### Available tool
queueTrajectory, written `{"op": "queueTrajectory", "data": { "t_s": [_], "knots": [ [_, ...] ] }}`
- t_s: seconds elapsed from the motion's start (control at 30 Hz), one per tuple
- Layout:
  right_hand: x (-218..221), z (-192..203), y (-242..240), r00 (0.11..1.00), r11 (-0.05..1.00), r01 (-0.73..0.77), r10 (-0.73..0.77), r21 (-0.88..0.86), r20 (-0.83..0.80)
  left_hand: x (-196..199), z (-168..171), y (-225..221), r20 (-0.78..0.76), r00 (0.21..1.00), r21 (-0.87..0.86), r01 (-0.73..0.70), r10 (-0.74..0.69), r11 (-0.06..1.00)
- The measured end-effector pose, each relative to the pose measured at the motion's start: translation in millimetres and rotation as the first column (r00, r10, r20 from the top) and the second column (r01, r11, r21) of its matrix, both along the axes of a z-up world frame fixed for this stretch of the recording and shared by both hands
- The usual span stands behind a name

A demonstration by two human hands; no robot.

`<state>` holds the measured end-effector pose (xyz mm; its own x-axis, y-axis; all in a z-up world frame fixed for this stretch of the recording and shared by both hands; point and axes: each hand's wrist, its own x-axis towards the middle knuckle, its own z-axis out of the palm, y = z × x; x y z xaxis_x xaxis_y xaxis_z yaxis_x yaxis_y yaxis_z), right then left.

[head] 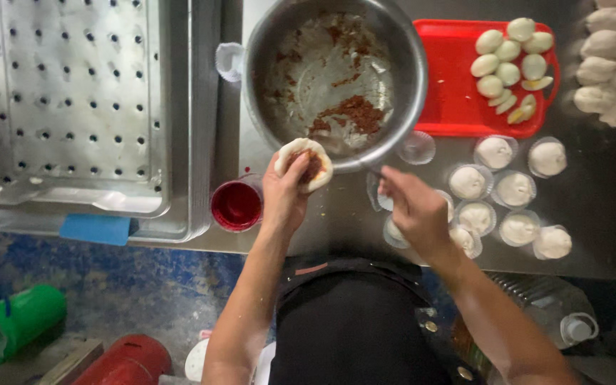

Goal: The person prepares filled dough buns by flattening a piece of dough, spooning a brown meat filling and a slice of boiled egg into the center, and pinching the edges closed. The person then places the assembled buns onto a metal steaming tray.

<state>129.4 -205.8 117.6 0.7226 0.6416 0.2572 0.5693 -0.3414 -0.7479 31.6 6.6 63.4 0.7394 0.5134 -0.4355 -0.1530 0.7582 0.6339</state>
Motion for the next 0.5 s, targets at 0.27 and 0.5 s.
{"op": "queueTrajectory", "data": {
  "t_s": [0.27, 0.5],
  "knots": [
    [-7, -11, -12, 0.999, 0.995, 0.034, -0.033, -0.096, 0.012, 14, -2, -8, -0.086, 0.995, 0.035, 0.055, -0.052, 0.998],
    [-7, -12, -16, 0.989, 0.995, -0.059, 0.07, -0.084, 0.128, 15, -13, -14, 0.015, 0.989, 0.094, 0.148, -0.15, 0.985]
  ]
}}
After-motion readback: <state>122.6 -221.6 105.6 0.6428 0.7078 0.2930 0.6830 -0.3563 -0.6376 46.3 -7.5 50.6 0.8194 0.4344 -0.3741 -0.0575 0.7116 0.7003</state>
